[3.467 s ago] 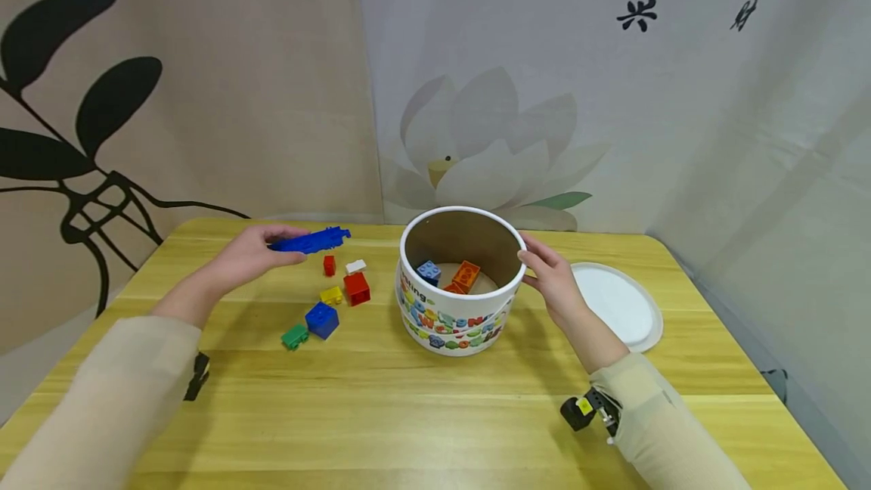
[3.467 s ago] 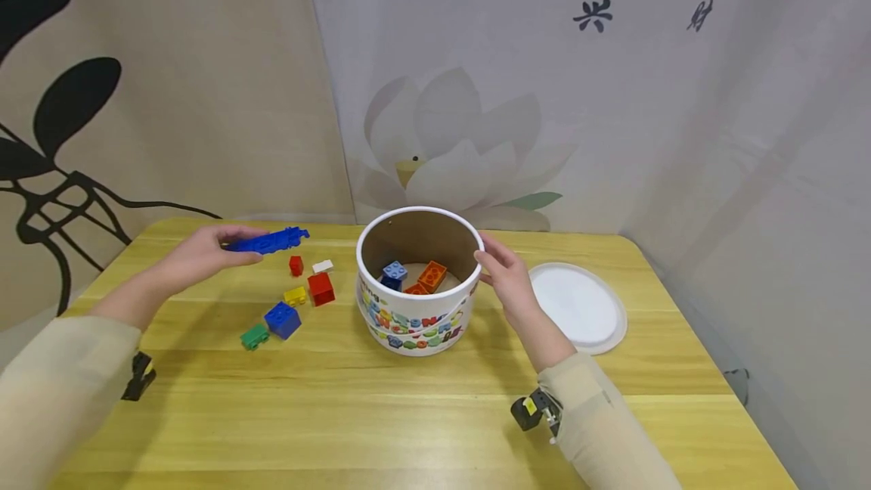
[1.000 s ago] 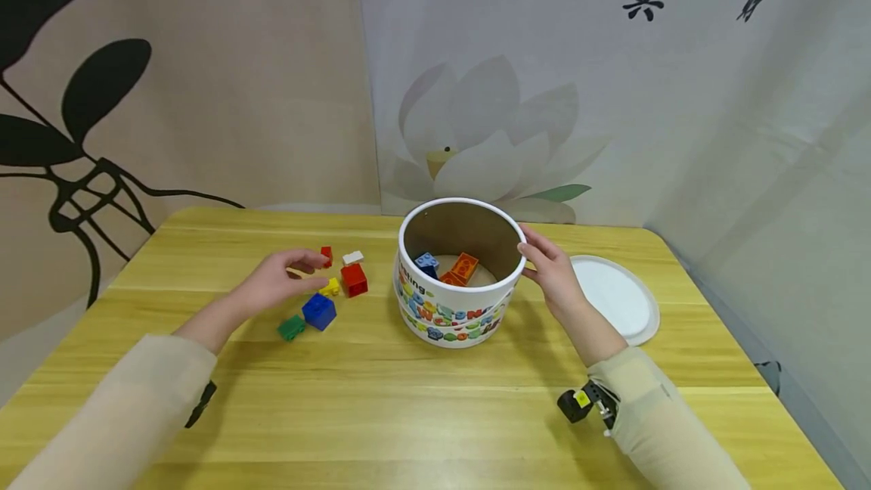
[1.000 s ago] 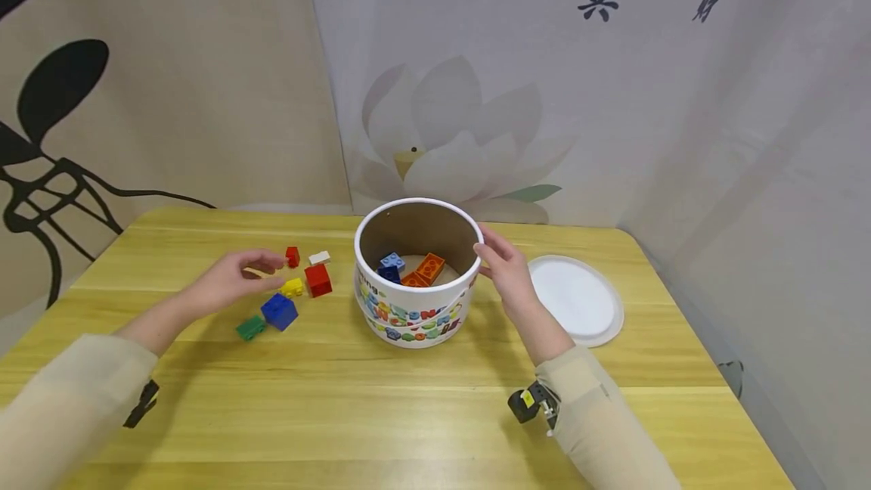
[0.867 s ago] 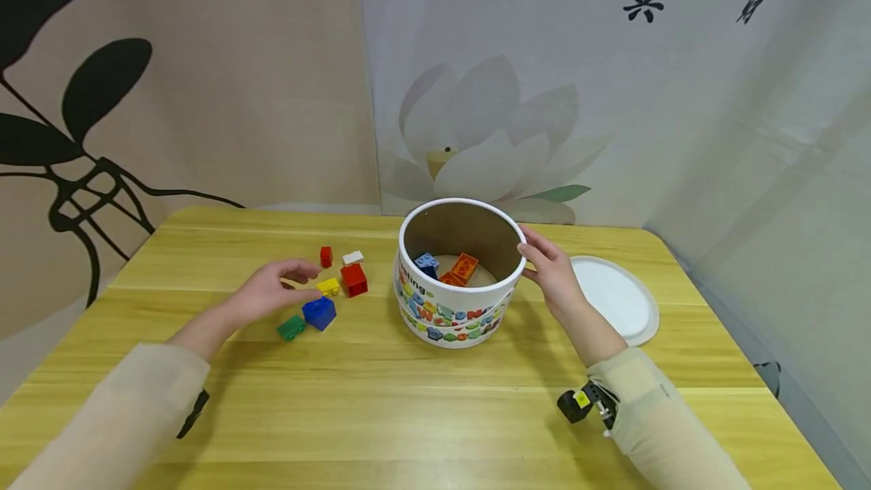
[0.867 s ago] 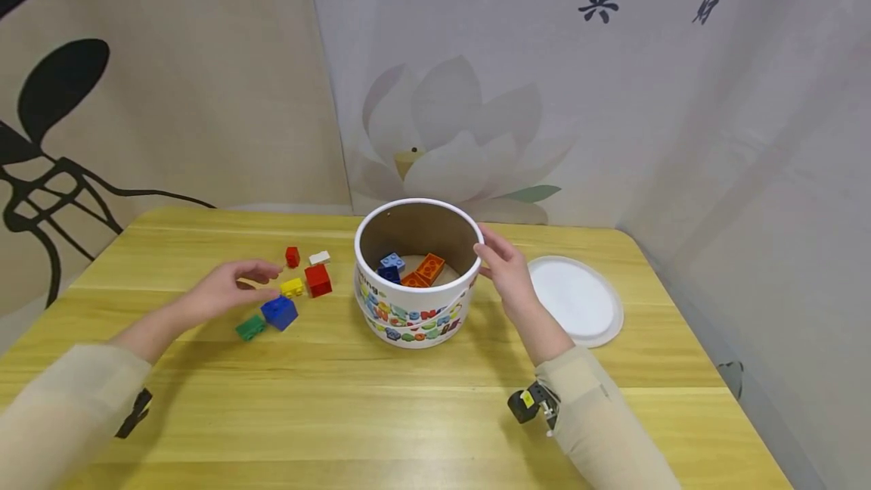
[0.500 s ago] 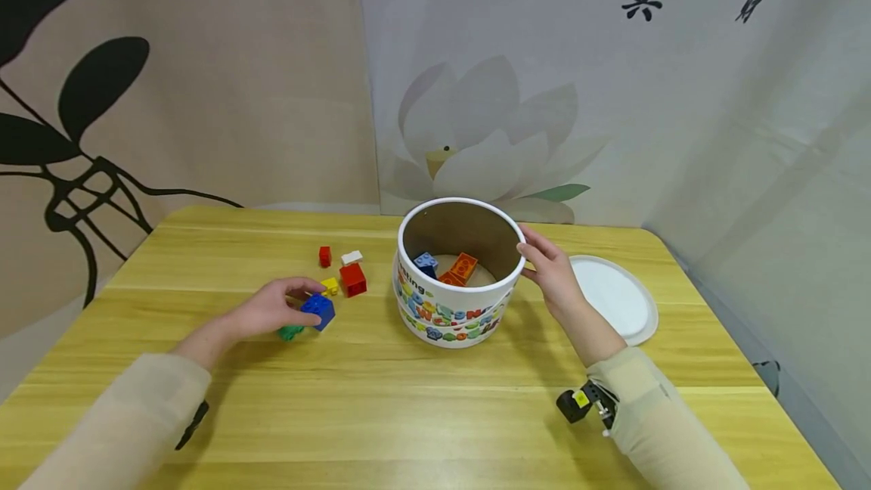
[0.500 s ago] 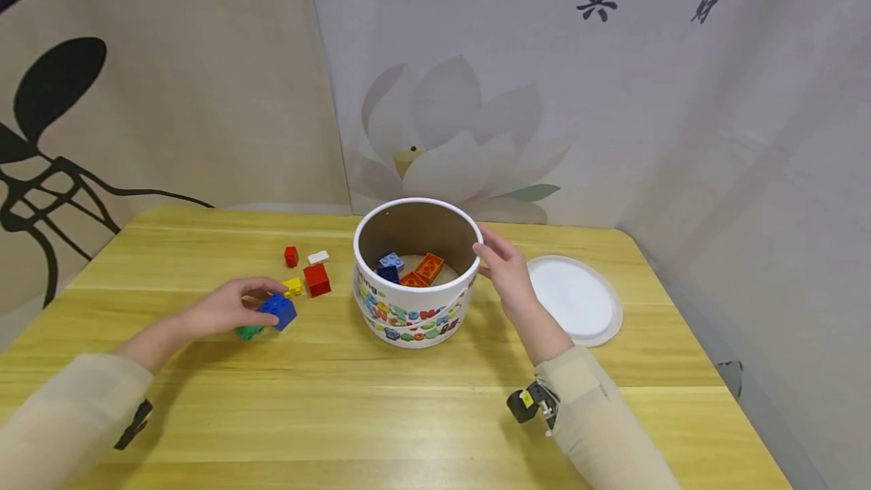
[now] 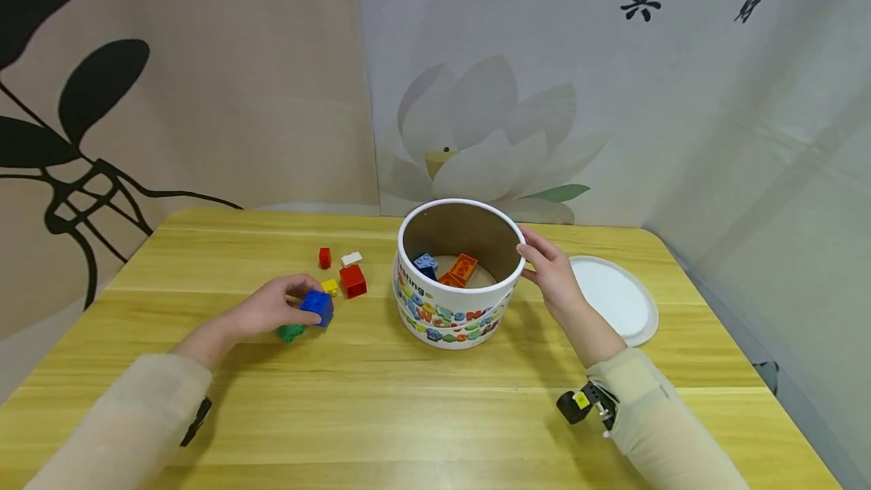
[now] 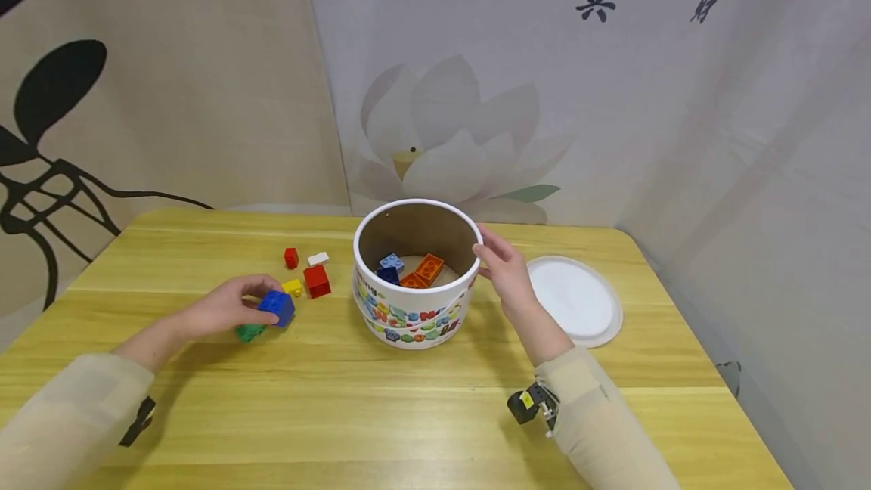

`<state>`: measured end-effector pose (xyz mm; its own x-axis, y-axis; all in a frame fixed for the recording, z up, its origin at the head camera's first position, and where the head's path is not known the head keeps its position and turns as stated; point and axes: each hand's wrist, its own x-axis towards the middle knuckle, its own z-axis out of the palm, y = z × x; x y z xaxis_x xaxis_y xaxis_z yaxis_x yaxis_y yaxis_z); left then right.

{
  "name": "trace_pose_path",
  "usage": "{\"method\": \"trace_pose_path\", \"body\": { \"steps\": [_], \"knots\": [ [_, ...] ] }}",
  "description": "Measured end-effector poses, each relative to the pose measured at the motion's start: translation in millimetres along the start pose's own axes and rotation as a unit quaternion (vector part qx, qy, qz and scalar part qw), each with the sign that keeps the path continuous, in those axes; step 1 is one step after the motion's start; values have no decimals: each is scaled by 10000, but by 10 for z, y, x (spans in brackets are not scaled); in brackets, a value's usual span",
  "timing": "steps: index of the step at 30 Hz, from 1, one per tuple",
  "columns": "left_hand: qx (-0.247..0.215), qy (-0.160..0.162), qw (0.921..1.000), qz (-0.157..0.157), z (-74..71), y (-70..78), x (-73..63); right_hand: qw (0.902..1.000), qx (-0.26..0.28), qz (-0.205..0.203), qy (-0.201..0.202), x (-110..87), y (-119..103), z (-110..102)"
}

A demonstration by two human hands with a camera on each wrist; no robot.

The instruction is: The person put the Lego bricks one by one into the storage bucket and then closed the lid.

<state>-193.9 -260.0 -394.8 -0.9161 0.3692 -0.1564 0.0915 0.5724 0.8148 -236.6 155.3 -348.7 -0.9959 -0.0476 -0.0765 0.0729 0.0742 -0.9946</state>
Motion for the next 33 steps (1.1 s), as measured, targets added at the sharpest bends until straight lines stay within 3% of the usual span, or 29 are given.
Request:
{"method": "trace_pose_path", "body": {
  "steps": [8,25,33],
  "knots": [
    [-28,181,9998,22,-104,213,122,10000,80,34,16,-5,14,-6],
    [110,339,9984,440,-302,749,323,9999,109,48,-14,-4,-8,2],
    [287,541,9969,499,-302,1036,451,10000,6,10,2,-2,5,-5]
  ]
}}
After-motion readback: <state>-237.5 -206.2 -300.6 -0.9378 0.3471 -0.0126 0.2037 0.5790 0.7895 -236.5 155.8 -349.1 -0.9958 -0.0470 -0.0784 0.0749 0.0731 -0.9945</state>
